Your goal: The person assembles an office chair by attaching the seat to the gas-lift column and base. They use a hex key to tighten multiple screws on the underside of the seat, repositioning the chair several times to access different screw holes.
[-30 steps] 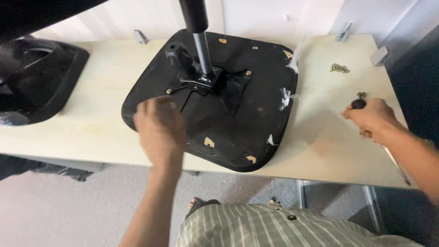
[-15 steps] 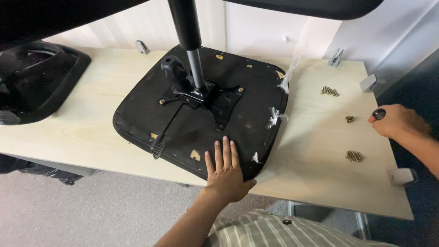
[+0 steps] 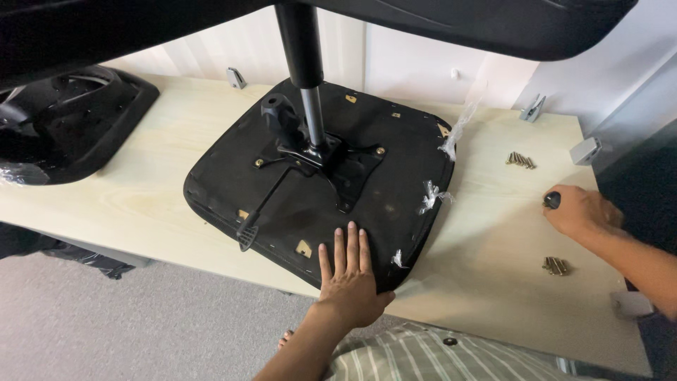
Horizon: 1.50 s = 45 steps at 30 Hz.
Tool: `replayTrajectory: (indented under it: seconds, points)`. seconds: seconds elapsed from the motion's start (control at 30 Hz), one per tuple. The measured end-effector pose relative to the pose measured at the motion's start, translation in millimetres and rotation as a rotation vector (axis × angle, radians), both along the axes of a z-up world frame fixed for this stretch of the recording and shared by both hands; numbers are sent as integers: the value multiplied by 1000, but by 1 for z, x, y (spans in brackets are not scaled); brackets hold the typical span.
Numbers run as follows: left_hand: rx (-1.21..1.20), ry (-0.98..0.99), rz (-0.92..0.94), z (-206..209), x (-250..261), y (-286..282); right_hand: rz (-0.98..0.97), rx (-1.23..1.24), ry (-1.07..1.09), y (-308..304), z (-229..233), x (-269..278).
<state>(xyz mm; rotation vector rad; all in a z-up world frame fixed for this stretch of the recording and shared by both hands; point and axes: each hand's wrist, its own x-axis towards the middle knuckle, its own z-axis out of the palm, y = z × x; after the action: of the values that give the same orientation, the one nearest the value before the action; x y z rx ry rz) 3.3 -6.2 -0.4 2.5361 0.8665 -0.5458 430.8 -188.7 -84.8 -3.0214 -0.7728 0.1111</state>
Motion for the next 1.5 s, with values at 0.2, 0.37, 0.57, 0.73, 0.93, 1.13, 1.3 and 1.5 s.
replayTrajectory:
  seconds: [0.2,0.37,0.57,0.73,0.93,1.13,1.3,1.5]
  points:
    - [-11,35,-7,3,2,1,-99,-25,-8,3,-3,-13]
    - [-13,52,-18,3,3,2,-78,-13,-38,2,2,-25]
    - [-3,39,-34,2,2,2,-70,51,9,-2,2,-44]
    - [4,30,-31,3,-1,2,-67,56,21,5,13,-63]
    - [-2,12,-14,4,-1,1,-119,171,40,36,49,-81]
    - [-11,-63,18,0,-6,1,13,542,371,81,79,-138]
    - [-131,-339,180,-22,-9,12,84,643,1025,133,81,-224]
    - [-150,-688,238,-54,-23,24,146,450,1103,145,75,-270]
